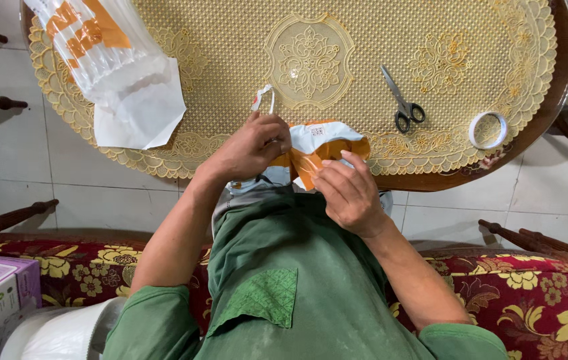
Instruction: The person wraps a small white package with orange adhesive tape on a table. They smooth the tape, use scissors to cut excess tape, and fold the package edges to secure it.
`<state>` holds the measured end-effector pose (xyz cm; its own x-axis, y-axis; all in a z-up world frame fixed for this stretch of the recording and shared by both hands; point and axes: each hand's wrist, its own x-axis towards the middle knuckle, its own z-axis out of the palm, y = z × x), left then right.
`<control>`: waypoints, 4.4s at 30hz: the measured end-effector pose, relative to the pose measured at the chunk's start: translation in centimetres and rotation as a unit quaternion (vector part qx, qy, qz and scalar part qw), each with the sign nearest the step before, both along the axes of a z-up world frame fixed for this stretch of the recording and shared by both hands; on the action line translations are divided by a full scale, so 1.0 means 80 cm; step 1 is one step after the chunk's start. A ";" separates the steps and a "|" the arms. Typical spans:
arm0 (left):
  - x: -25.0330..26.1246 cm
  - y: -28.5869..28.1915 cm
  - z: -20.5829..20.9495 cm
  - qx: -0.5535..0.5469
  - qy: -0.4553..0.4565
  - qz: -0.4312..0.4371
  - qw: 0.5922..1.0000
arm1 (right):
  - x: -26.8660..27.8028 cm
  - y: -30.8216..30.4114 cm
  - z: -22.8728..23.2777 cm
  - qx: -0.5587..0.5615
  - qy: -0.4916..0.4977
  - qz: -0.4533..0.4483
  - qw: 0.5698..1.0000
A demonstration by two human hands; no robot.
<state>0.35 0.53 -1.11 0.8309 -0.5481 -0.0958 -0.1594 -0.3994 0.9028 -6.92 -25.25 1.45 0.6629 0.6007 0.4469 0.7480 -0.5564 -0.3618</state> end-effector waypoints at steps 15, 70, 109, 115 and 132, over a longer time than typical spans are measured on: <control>-0.021 -0.028 0.000 0.047 -0.043 -0.054 0.997 | 0.027 0.000 0.015 0.036 0.025 -0.026 0.999; 0.155 0.101 -0.192 0.045 0.011 0.381 0.924 | 0.007 -0.090 0.019 0.045 -0.015 -0.055 0.997; 0.010 0.002 -0.040 0.134 -0.183 0.377 0.898 | 0.505 -0.124 -0.045 0.511 0.513 -0.074 0.686; 0.065 0.010 0.003 0.123 -0.183 0.352 0.910 | 0.586 -0.101 -0.163 0.710 0.518 -0.050 0.474; 0.502 -0.221 -0.164 -0.188 0.380 0.273 0.863 | 0.527 -0.075 -0.228 0.793 0.500 -0.105 0.334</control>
<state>40.48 -17.19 -14.24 0.7505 -0.2055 -0.6281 0.6560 0.1166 0.7457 35.28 -31.23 -16.80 0.9101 0.0284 -0.4134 -0.1817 0.9240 -0.3366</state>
